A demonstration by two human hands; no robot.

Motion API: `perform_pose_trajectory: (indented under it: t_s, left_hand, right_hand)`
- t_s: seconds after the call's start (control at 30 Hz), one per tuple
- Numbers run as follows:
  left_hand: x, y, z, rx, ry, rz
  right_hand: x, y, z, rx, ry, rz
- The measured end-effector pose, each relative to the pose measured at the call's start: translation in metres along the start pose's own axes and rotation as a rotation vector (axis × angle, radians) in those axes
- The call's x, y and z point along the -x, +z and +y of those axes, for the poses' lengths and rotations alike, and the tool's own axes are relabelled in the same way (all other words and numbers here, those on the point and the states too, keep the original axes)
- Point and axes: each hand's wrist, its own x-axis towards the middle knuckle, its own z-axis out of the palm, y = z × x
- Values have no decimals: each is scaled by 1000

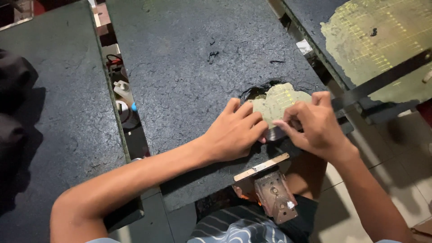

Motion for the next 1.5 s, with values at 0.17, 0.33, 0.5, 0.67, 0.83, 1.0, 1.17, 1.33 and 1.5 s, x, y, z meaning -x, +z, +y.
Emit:
perform_pose_trajectory:
  t_s: [0.17, 0.33, 0.5, 0.67, 0.83, 1.0, 1.17, 1.33, 1.5]
  left_hand:
    - [5, -5, -10, 123, -62, -215]
    - [1, -12, -12, 289, -113, -297]
    - [-32, -36, -19, 389, -18, -519]
    - [-14, -8, -11, 188, 36, -569]
    - [-9, 2, -5, 237, 48, -465]
    - [-2, 6, 1, 217, 3, -431]
    - [2, 8, 9, 122, 40, -345]
    - [0, 2, 16, 25, 52, -286]
    - [1, 7, 13, 87, 43, -351]
  right_hand:
    - [29, -9, 22, -4, 45, -53]
    - [48, -2, 29, -42, 343, 87]
    - [30, -6, 9, -35, 474, 187]
    - [24, -8, 4, -39, 522, 158]
    - [23, -8, 2, -26, 526, 148]
    - [21, -9, 0, -31, 539, 137]
    - [19, -11, 0, -42, 604, 119]
    - [24, -7, 3, -27, 608, 115]
    - [26, -5, 10, 170, 199, -24]
